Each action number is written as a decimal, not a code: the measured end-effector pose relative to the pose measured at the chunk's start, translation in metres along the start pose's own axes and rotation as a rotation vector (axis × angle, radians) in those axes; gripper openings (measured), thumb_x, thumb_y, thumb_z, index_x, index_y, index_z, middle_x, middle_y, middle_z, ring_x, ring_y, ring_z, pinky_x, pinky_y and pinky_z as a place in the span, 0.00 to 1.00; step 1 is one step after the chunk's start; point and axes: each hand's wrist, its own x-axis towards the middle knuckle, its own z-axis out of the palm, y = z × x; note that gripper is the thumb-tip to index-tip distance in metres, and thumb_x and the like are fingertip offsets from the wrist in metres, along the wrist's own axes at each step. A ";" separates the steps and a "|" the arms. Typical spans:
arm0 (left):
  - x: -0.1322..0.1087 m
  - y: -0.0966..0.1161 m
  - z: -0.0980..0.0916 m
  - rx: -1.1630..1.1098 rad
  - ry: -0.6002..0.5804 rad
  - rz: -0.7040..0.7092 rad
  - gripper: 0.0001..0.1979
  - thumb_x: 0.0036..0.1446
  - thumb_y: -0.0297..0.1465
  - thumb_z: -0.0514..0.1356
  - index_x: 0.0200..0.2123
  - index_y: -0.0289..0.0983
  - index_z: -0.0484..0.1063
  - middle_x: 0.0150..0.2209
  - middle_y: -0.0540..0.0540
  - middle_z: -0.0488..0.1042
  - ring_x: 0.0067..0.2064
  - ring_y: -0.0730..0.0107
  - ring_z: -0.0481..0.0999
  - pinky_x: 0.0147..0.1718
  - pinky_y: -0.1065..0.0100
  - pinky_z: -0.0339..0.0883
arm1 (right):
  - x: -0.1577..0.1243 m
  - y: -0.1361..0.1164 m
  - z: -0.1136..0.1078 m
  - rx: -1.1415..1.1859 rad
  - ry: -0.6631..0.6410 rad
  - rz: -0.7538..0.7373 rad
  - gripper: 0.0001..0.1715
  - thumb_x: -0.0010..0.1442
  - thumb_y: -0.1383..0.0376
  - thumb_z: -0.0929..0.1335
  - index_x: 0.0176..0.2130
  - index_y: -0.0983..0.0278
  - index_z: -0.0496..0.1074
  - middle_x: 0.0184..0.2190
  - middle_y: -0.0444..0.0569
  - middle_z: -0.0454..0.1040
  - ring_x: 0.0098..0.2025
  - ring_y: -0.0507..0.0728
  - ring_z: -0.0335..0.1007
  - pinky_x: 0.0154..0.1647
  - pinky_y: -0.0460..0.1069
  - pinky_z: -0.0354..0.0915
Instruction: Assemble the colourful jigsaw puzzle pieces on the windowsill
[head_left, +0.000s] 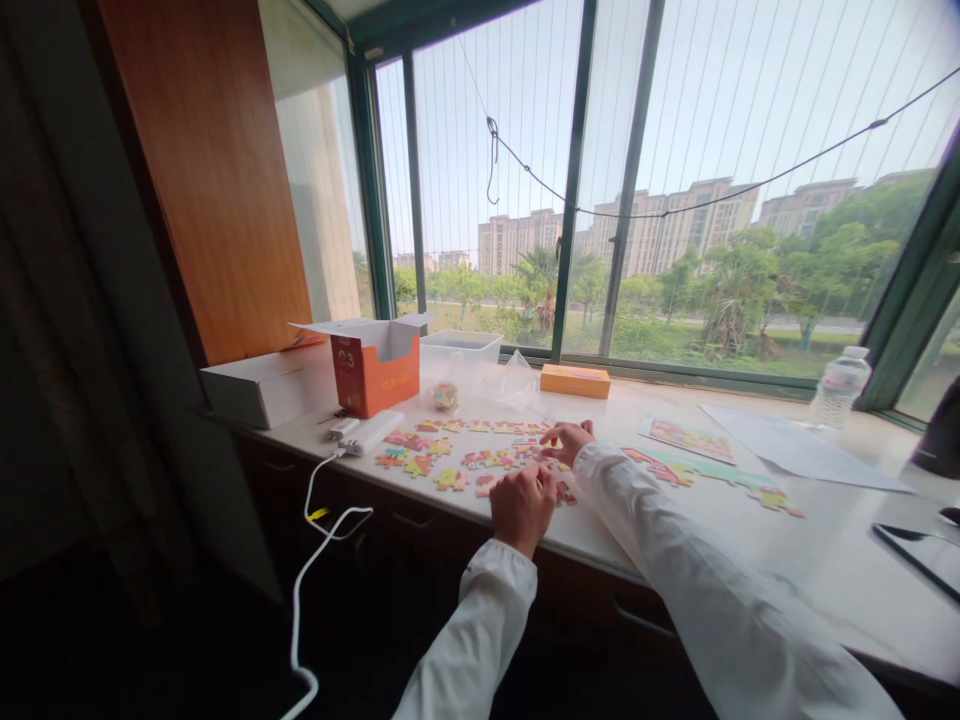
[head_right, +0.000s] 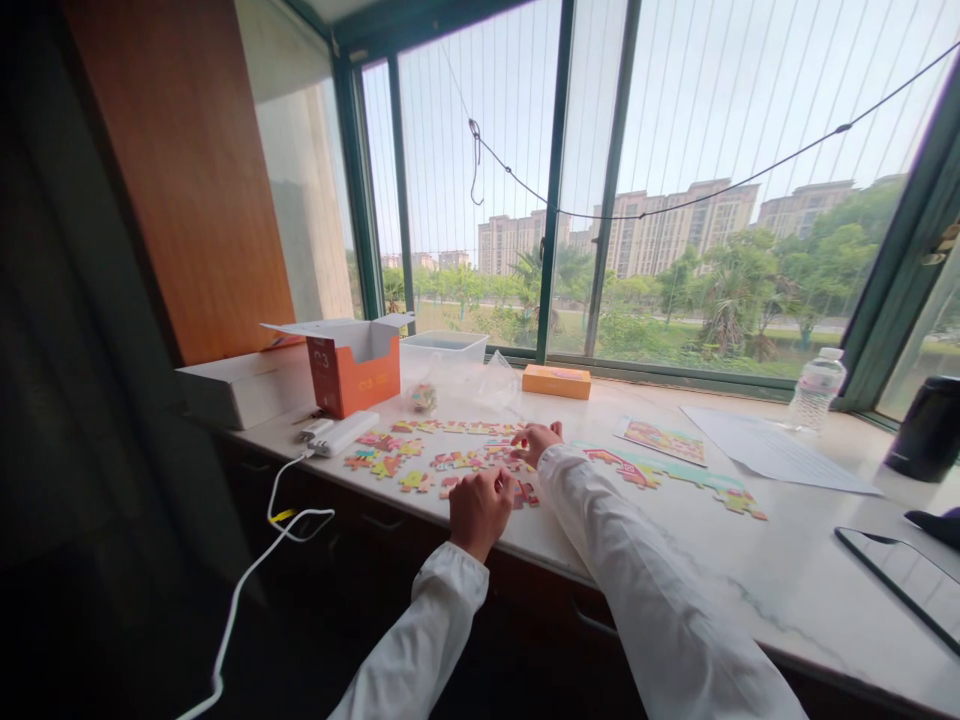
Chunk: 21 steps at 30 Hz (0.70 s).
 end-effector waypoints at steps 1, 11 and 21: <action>0.000 0.000 -0.001 -0.002 -0.007 -0.001 0.22 0.64 0.39 0.46 0.33 0.39 0.79 0.32 0.42 0.80 0.35 0.62 0.77 0.34 0.67 0.60 | 0.004 -0.003 0.000 0.006 -0.011 -0.004 0.13 0.54 0.55 0.72 0.38 0.57 0.80 0.36 0.47 0.77 0.38 0.56 0.70 0.47 0.55 0.54; 0.000 0.000 -0.004 -0.024 -0.038 -0.003 0.21 0.65 0.39 0.47 0.35 0.40 0.78 0.33 0.43 0.80 0.35 0.63 0.78 0.33 0.67 0.59 | 0.032 -0.018 0.005 0.057 -0.095 -0.075 0.17 0.50 0.55 0.75 0.40 0.57 0.80 0.36 0.46 0.78 0.40 0.58 0.71 0.47 0.55 0.56; 0.000 -0.004 0.001 -0.063 0.018 0.043 0.19 0.64 0.38 0.47 0.34 0.42 0.77 0.31 0.46 0.80 0.33 0.66 0.77 0.31 0.68 0.55 | 0.028 -0.036 0.023 0.067 -0.086 -0.063 0.22 0.41 0.47 0.77 0.34 0.56 0.81 0.34 0.44 0.78 0.38 0.56 0.71 0.48 0.53 0.55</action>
